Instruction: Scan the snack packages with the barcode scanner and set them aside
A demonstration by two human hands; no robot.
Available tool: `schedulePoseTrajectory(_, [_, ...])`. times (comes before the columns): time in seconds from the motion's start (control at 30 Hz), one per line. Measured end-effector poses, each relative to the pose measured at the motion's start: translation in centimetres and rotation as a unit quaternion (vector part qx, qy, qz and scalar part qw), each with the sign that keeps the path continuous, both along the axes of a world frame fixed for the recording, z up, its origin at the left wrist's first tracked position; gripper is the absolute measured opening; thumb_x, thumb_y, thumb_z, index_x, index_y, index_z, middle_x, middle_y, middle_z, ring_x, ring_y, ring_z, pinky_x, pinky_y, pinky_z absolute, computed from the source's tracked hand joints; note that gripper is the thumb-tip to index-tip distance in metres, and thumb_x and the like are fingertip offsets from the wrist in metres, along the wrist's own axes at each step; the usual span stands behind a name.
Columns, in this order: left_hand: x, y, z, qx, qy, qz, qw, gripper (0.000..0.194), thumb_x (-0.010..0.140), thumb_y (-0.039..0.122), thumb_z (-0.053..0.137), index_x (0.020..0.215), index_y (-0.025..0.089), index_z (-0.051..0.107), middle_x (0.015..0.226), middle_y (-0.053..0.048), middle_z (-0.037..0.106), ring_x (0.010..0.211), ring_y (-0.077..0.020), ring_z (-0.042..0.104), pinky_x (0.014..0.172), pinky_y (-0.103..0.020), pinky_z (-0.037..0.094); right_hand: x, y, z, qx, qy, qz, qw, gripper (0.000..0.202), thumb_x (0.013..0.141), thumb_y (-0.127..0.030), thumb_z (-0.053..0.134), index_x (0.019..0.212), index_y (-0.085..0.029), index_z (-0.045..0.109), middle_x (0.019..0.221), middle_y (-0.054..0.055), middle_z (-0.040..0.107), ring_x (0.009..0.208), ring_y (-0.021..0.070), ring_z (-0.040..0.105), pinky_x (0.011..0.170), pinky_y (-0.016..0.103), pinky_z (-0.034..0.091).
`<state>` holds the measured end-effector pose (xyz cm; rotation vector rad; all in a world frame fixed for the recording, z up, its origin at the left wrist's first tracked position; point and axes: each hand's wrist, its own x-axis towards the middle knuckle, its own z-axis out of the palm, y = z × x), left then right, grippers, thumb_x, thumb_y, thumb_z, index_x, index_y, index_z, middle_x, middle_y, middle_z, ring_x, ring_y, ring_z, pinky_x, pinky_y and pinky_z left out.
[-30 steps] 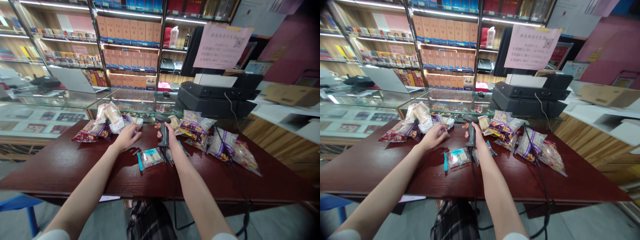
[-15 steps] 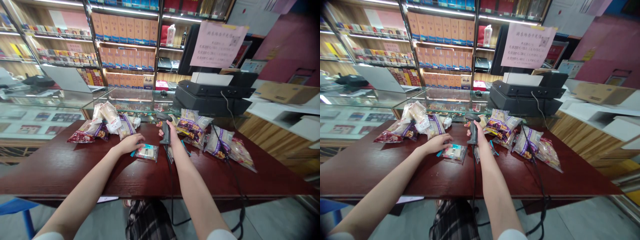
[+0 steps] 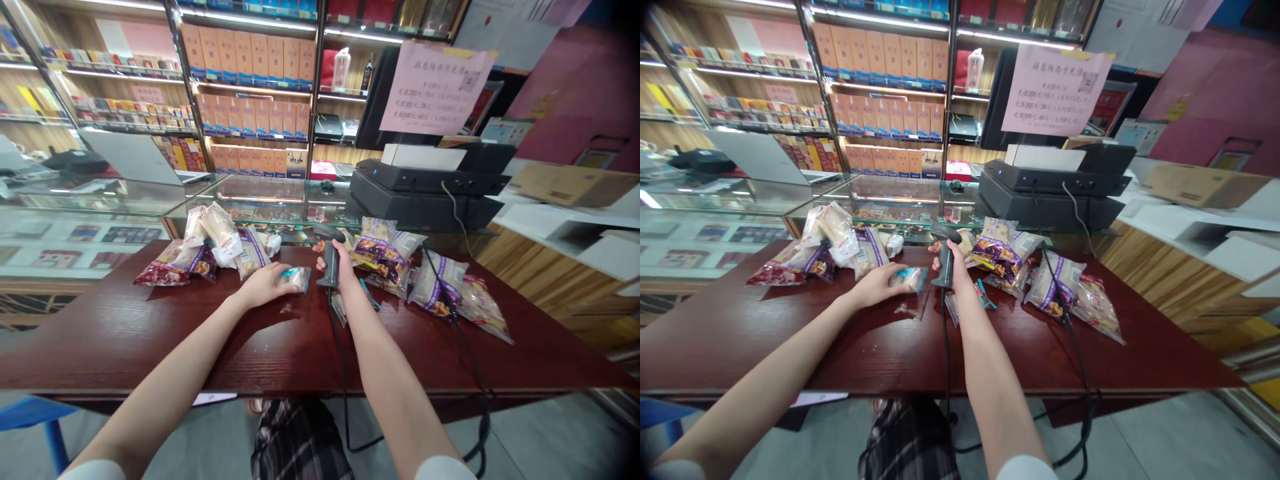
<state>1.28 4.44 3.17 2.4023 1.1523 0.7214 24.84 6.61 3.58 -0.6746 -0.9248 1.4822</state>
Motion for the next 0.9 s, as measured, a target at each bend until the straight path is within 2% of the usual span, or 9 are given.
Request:
schedulePoseTrajectory(0.07, [0.1,0.4,0.2,-0.074,-0.160,0.043,0.983,0.068,0.080,0.071,0.052,0.117,0.016,0.065,0.110,-0.013,0.069,0.107,-0.0317,0.063,0.097,-0.045,0.047,0.0,-0.3,0.5,0.016,0.007,0.002,1.000,0.037,0.086,-0.057,0.047,0.090,-0.022,0.058,0.085,0.004,0.069,0.043,0.0080,0.038,0.046,0.028,0.038])
schedulePoseTrajectory(0.1, [0.1,0.6,0.3,-0.137,-0.249,0.049,0.958,0.071,0.082,0.074,0.044,0.114,0.014,0.066,0.106,-0.014,0.070,0.105,-0.0316,0.064,0.095,-0.045,0.049,0.2,-0.4,0.8,0.027,0.013,0.010,1.000,0.038,0.087,-0.058,0.047,0.091,-0.021,0.058,0.085,0.005,0.070,0.043,0.0081,0.039,0.046,0.028,0.039])
schedulePoseTrajectory(0.23, [-0.5,1.0,1.3,-0.376,-0.504,0.014,0.777,0.085,0.088,0.076,0.019,0.116,0.009,0.063,0.097,-0.018,0.071,0.097,-0.0312,0.069,0.081,-0.048,0.056,1.1,-1.1,2.0,0.065,0.039,0.039,0.996,0.039,0.089,-0.055,0.045,0.095,-0.019,0.059,0.088,0.007,0.071,0.043,0.0084,0.042,0.046,0.028,0.042])
schedulePoseTrajectory(0.3, [-0.9,0.9,2.0,-0.408,-0.570,0.011,0.713,0.081,0.090,0.072,0.018,0.120,0.011,0.061,0.101,-0.018,0.071,0.096,-0.0300,0.069,0.077,-0.047,0.058,1.3,-1.4,2.1,0.064,0.038,0.042,0.996,0.038,0.089,-0.054,0.046,0.096,-0.018,0.059,0.088,0.008,0.072,0.042,0.0083,0.042,0.044,0.027,0.041])
schedulePoseTrajectory(0.37, [-1.2,0.8,2.6,-0.405,-0.619,0.017,0.672,0.076,0.092,0.069,0.019,0.123,0.012,0.060,0.103,-0.017,0.071,0.098,-0.0290,0.069,0.076,-0.046,0.059,1.0,-1.4,1.9,0.050,0.027,0.049,0.997,0.037,0.089,-0.054,0.048,0.095,-0.019,0.059,0.085,0.007,0.072,0.041,0.0084,0.041,0.044,0.028,0.040])
schedulePoseTrajectory(0.47, [-1.7,1.0,3.0,-0.379,-0.672,0.018,0.636,0.070,0.094,0.065,0.023,0.129,0.015,0.057,0.103,-0.014,0.072,0.101,-0.0285,0.069,0.081,-0.048,0.059,0.1,-1.2,1.2,0.021,0.016,0.064,0.998,0.035,0.089,-0.053,0.050,0.093,-0.019,0.059,0.084,0.006,0.071,0.040,0.0083,0.041,0.044,0.028,0.040])
schedulePoseTrajectory(0.63, [-2.4,2.3,2.5,-0.323,-0.731,0.033,0.601,0.066,0.094,0.064,0.028,0.135,0.017,0.052,0.113,-0.015,0.069,0.109,-0.0294,0.066,0.089,-0.053,0.056,-1.3,-1.2,0.4,-0.022,0.002,0.090,0.996,0.033,0.090,-0.049,0.049,0.090,-0.018,0.060,0.085,0.006,0.072,0.040,0.0076,0.040,0.043,0.026,0.038])
schedulePoseTrajectory(0.73, [-2.3,2.9,2.1,-0.291,-0.752,0.046,0.590,0.061,0.096,0.061,0.028,0.135,0.022,0.052,0.119,-0.013,0.067,0.112,-0.0268,0.064,0.091,-0.052,0.055,-1.7,-1.7,0.6,-0.018,-0.011,0.126,0.992,0.032,0.091,-0.046,0.047,0.092,-0.017,0.061,0.086,0.006,0.072,0.040,0.0073,0.041,0.044,0.026,0.038])
schedulePoseTrajectory(0.9, [-1.7,3.2,1.9,-0.276,-0.760,0.054,0.586,0.058,0.097,0.058,0.028,0.130,0.020,0.055,0.117,-0.012,0.067,0.113,-0.0245,0.064,0.096,-0.048,0.053,-2.3,-2.5,0.7,-0.005,-0.045,0.213,0.976,0.033,0.092,-0.045,0.045,0.093,-0.015,0.061,0.085,0.006,0.071,0.040,0.0068,0.041,0.044,0.025,0.036])
